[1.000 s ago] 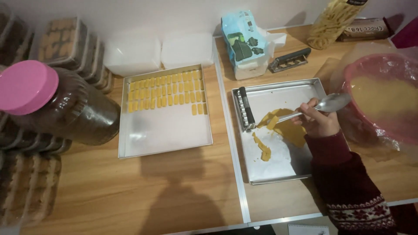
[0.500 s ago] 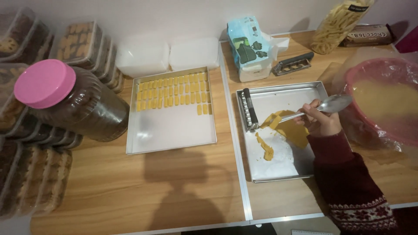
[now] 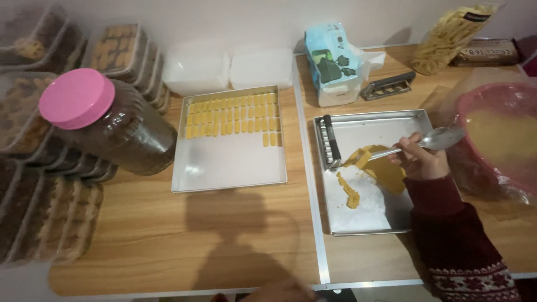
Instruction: Shaping small pieces of dough using a spoon and a metal mold and placing them in a tray
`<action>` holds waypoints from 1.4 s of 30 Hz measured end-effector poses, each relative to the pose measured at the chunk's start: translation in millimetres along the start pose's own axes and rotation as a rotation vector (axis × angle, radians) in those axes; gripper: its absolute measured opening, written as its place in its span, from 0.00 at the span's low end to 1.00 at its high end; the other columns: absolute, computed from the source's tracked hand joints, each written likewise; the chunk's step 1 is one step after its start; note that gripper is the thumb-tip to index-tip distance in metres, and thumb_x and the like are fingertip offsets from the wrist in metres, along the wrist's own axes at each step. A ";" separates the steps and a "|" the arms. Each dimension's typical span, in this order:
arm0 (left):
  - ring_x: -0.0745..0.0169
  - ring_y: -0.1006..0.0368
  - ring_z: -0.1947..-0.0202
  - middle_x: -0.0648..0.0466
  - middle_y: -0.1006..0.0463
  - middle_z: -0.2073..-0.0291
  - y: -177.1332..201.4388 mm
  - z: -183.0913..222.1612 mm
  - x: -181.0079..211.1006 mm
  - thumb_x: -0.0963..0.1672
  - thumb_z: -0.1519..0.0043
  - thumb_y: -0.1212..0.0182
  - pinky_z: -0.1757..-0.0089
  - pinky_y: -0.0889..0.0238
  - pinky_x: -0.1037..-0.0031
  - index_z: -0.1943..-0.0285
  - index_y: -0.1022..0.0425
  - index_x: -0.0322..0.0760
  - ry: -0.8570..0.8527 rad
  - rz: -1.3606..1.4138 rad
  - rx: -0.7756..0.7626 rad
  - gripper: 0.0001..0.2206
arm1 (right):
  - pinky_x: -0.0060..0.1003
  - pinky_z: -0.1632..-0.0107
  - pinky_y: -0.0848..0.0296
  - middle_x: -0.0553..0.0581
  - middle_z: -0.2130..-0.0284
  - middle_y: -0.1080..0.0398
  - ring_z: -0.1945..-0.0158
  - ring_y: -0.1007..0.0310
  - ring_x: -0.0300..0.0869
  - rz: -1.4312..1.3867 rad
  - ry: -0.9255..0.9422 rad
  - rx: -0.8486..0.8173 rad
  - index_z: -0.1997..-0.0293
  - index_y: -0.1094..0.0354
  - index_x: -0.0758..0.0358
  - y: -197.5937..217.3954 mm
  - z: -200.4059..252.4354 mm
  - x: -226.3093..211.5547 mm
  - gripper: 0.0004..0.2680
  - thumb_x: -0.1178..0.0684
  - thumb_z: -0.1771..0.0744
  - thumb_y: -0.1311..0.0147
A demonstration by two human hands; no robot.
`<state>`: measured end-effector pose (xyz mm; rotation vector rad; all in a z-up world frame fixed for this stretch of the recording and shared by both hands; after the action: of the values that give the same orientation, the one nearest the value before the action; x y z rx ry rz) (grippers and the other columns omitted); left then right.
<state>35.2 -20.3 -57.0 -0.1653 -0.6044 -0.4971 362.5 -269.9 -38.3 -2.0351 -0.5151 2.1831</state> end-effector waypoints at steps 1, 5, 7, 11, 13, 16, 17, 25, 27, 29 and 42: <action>0.87 0.29 0.41 0.75 0.23 0.49 4.6 -5.3 -5.0 0.54 0.38 0.40 0.38 0.48 0.91 0.54 0.21 0.60 0.000 0.005 0.007 0.09 | 0.29 0.65 0.22 0.54 0.73 0.29 0.71 0.25 0.42 -0.002 -0.001 -0.009 0.75 0.36 0.56 -1.7 0.1 -0.9 0.10 0.57 0.35 0.38; 0.46 0.32 0.60 0.50 0.28 0.63 4.4 58.8 93.5 0.51 0.38 0.34 0.52 0.38 0.55 0.66 0.26 0.40 -1.076 -1.028 0.794 0.13 | 0.29 0.65 0.22 0.53 0.75 0.31 0.71 0.25 0.43 -0.012 0.008 0.008 0.75 0.36 0.55 -1.2 -0.4 1.3 0.10 0.58 0.34 0.38; 0.47 0.34 0.66 0.48 0.30 0.73 -23.4 71.6 128.4 0.47 0.44 0.25 0.54 0.36 0.54 0.73 0.29 0.35 -1.196 -1.179 1.144 0.16 | 0.30 0.65 0.21 0.52 0.78 0.33 0.71 0.26 0.43 -0.011 0.021 -0.018 0.76 0.37 0.55 -0.9 -1.9 2.3 0.11 0.58 0.34 0.39; 0.16 0.40 0.49 0.36 0.27 0.52 -80.2 -19.8 135.7 0.43 0.34 0.55 0.62 0.43 0.31 0.43 0.23 0.38 -0.541 -1.373 0.607 0.16 | 0.33 0.67 0.27 0.53 0.78 0.35 0.71 0.27 0.44 -0.043 0.057 -0.033 0.72 0.36 0.55 14.5 -11.3 17.9 0.09 0.60 0.33 0.42; 0.14 0.38 0.46 0.28 0.25 0.47 -107.8 -7.9 161.9 0.43 0.33 0.61 0.49 0.49 0.27 0.37 0.25 0.32 -0.691 -1.533 0.577 0.21 | 0.35 0.68 0.27 0.58 0.77 0.32 0.72 0.26 0.48 -0.084 0.085 -0.032 0.68 0.34 0.56 26.3 -23.1 27.2 0.06 0.61 0.33 0.43; 0.14 0.43 0.42 0.23 0.34 0.40 -130.7 16.6 168.5 0.36 0.36 0.68 0.47 0.46 0.35 0.31 0.35 0.29 -0.535 -1.813 0.147 0.24 | 0.33 0.72 0.21 0.56 0.72 0.30 0.68 0.24 0.42 -0.098 0.071 0.111 0.64 0.34 0.56 34.4 -18.7 27.0 0.06 0.59 0.35 0.38; 0.17 0.39 0.45 0.29 0.31 0.42 -132.6 23.3 170.7 0.41 0.31 0.66 0.50 0.41 0.40 0.31 0.35 0.33 -0.590 -1.874 0.183 0.21 | 0.31 0.69 0.21 0.56 0.72 0.29 0.70 0.23 0.43 -0.079 0.031 0.079 0.67 0.34 0.56 21.4 -11.3 15.6 0.06 0.60 0.35 0.38; 0.19 0.31 0.50 0.23 0.27 0.45 -132.3 38.4 165.2 0.46 0.26 0.59 0.53 0.33 0.51 0.32 0.35 0.24 -0.602 -1.995 0.155 0.20 | 0.31 0.67 0.21 0.57 0.77 0.29 0.71 0.22 0.46 -0.020 0.007 0.010 0.75 0.35 0.58 3.5 -3.0 2.3 0.10 0.58 0.34 0.39; 0.23 0.26 0.57 0.24 0.23 0.54 -130.2 48.8 172.2 0.44 0.27 0.58 0.56 0.29 0.55 0.44 0.27 0.28 -0.760 -1.947 0.694 0.15 | 0.31 0.66 0.19 0.58 0.78 0.30 0.69 0.21 0.47 -0.047 0.027 -0.024 0.72 0.33 0.58 4.5 -4.4 4.2 0.07 0.59 0.33 0.40; 0.24 0.26 0.56 0.24 0.23 0.54 -132.7 48.9 171.8 0.44 0.28 0.58 0.56 0.29 0.56 0.43 0.28 0.28 -0.749 -1.975 0.665 0.15 | 0.37 0.65 0.17 0.63 0.75 0.28 0.70 0.20 0.50 -0.050 0.026 0.003 0.68 0.34 0.59 24.4 -14.3 21.2 0.07 0.59 0.32 0.40; 0.10 0.32 0.49 0.19 0.31 0.43 -159.5 7.9 163.1 0.42 0.26 0.68 0.52 0.31 0.46 0.32 0.36 0.27 -0.548 -1.983 0.144 0.19 | 0.30 0.66 0.19 0.57 0.74 0.25 0.71 0.21 0.44 0.012 0.002 -0.026 0.72 0.30 0.57 9.3 -6.7 6.2 0.07 0.59 0.33 0.39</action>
<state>68.3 -221.8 45.1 0.5595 -1.2284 -2.3570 369.9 -275.5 -47.4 -2.0579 -0.5355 2.1924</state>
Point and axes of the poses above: each hand's wrist, its own z-axis away from the middle knuckle, its own y-axis out of the back of the hand, x = y × z, the point moved 7 cm from there along -z, towards the middle knuckle
